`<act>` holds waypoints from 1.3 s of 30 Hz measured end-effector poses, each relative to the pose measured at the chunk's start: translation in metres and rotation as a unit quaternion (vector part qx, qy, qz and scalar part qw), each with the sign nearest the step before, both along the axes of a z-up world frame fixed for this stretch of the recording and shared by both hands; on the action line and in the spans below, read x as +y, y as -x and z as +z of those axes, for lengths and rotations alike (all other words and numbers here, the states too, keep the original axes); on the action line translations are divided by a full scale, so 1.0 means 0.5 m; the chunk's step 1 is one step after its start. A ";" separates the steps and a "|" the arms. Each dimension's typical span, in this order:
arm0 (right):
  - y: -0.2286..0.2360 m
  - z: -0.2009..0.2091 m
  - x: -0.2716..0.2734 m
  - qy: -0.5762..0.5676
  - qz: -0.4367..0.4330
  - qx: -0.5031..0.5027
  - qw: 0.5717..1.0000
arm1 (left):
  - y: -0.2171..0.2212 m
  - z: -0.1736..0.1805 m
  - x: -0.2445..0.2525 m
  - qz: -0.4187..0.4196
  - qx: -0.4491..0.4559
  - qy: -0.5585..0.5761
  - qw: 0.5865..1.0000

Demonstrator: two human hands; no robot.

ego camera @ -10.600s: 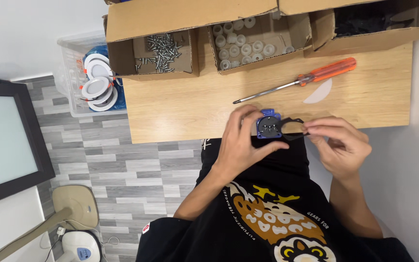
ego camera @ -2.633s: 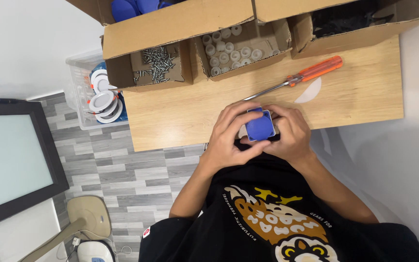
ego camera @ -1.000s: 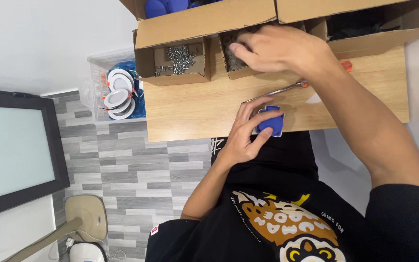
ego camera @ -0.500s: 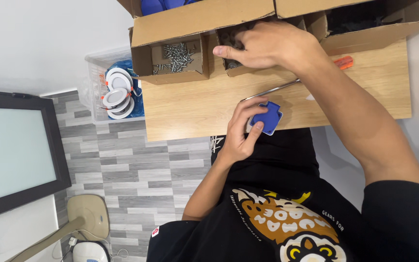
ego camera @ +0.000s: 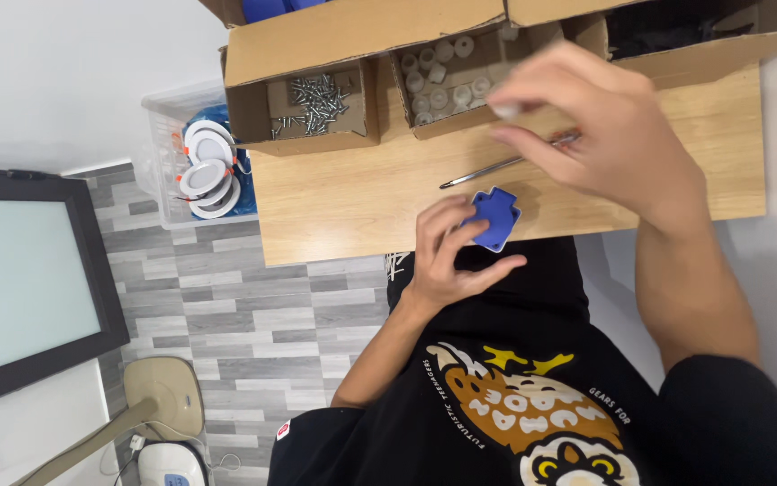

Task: The person assembles a blue electrical junction box by attaching a white plastic cover and securing it with screws. They use a screwdriver to tighten the screws into the box, handling the components and tools on a wooden table.

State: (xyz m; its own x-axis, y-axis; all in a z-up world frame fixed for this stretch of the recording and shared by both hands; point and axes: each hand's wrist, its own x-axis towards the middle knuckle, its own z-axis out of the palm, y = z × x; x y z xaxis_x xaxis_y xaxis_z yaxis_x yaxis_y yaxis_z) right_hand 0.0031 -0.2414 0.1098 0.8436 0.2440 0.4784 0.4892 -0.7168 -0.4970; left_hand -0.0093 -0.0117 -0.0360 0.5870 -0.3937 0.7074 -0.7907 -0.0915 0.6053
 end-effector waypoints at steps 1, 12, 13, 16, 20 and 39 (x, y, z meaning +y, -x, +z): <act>0.022 -0.006 -0.003 -0.059 -0.015 0.012 0.998 | 0.002 -0.010 -0.002 0.014 -0.026 0.011 1.000; 0.154 -0.164 0.000 -0.322 -0.082 0.102 0.938 | -0.009 -0.052 0.008 0.013 -0.115 0.016 0.993; 0.158 -0.172 0.003 -0.341 -0.080 0.112 0.930 | -0.013 -0.051 0.011 0.008 -0.119 0.008 0.993; 0.165 -0.189 0.007 -0.338 -0.087 0.124 0.929 | -0.018 -0.049 0.020 -0.008 -0.114 -0.006 0.993; 0.166 -0.198 0.009 -0.293 -0.103 0.140 0.940 | -0.015 -0.018 0.033 -0.030 -0.062 -0.038 0.997; 0.174 -0.208 0.027 -0.265 -0.079 0.092 0.957 | -0.002 0.042 0.031 -0.066 0.157 0.081 0.982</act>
